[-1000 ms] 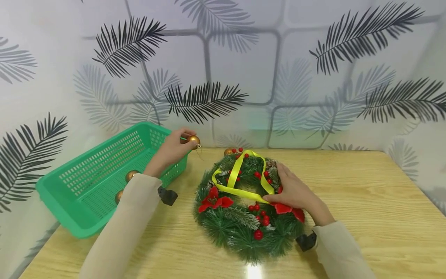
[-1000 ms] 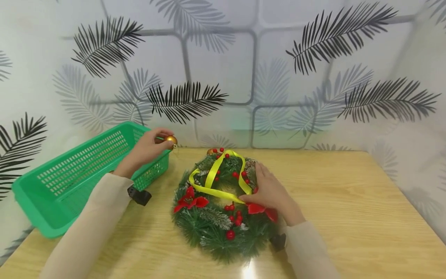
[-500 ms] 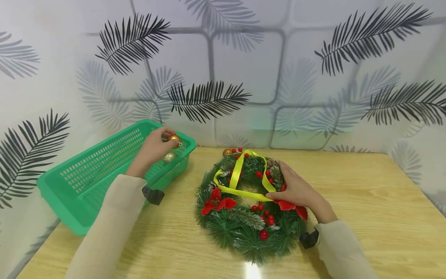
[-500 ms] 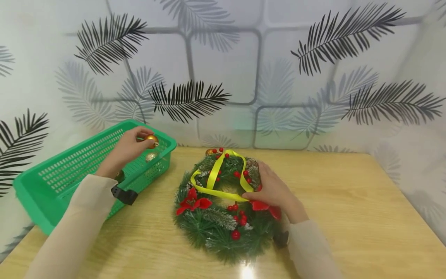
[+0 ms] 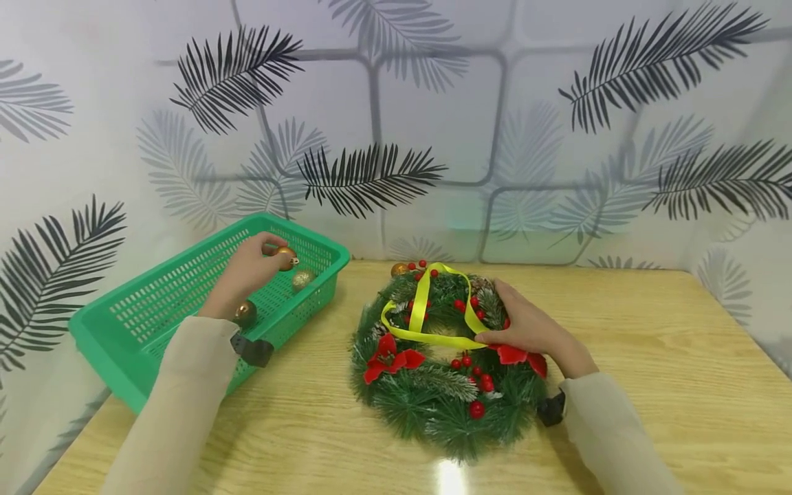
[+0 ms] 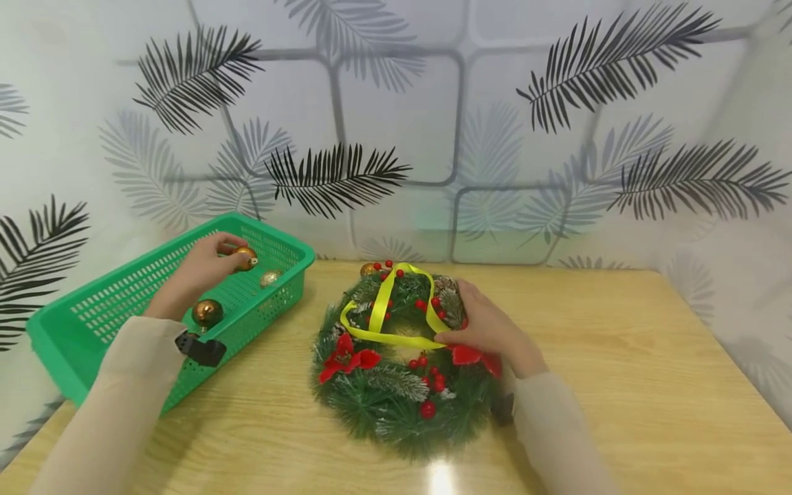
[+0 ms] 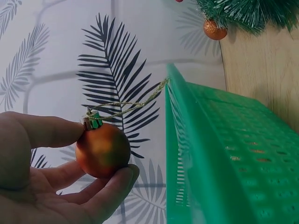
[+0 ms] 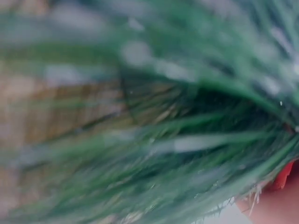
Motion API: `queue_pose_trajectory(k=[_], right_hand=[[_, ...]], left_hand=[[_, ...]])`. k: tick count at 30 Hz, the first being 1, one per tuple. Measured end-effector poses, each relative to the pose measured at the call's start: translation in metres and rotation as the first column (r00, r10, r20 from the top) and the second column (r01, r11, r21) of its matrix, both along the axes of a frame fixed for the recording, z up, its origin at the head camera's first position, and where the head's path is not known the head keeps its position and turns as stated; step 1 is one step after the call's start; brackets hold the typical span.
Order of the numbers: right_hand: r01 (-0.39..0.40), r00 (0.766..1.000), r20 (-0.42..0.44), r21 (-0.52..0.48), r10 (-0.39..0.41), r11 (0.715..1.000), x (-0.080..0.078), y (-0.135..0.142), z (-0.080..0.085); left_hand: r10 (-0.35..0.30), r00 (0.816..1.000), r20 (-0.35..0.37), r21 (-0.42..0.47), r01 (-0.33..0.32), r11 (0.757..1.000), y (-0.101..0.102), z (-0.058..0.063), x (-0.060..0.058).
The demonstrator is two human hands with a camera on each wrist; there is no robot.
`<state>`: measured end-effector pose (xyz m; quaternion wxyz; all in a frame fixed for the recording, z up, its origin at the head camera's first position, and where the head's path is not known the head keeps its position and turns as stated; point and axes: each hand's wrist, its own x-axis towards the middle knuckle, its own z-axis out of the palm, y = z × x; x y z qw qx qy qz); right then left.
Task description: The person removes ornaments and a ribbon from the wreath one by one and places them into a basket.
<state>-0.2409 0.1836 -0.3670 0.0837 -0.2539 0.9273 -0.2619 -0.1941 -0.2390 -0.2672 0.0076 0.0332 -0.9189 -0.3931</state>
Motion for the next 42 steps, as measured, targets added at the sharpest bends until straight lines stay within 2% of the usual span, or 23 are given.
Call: queue_pose_trajectory(k=[8,18,22,26,31,37,42], right_hand=[[-0.002,0.999,0.039,-0.019,0.003,1.0,-0.008,0.001,0.001],[-0.002,0.999,0.049,-0.018,0.003,1.0,-0.006,0.0,0.0],[0.001,0.999,0.05,-0.013,0.0,1.0,-0.007,0.001,-0.001],[-0.003,1.0,0.031,0.012,0.003,1.0,-0.007,0.002,0.001],[-0.012,1.0,-0.008,0.046,0.013,0.999,-0.003,0.002,0.006],[-0.016,0.998,-0.067,0.006,0.016,1.0,0.006,0.0,0.015],[0.036,0.989,-0.141,-0.009,-0.037,0.999,0.018,-0.001,0.02]], left_hand=[[0.016,1.0,0.022,0.003,-0.016,1.0,-0.014,-0.006,0.003],[0.013,0.996,0.085,0.009,-0.014,1.0,-0.027,-0.016,0.004],[0.042,0.992,0.122,-0.014,-0.041,0.999,-0.029,-0.02,0.003],[0.075,0.988,0.135,-0.04,-0.071,0.997,-0.027,-0.022,0.003],[0.071,0.99,0.12,-0.046,-0.066,0.997,-0.024,-0.023,0.003],[0.067,0.989,0.132,-0.03,-0.064,0.998,-0.024,-0.022,0.005],[0.066,0.989,0.134,-0.007,-0.066,0.998,-0.025,-0.021,0.006]])
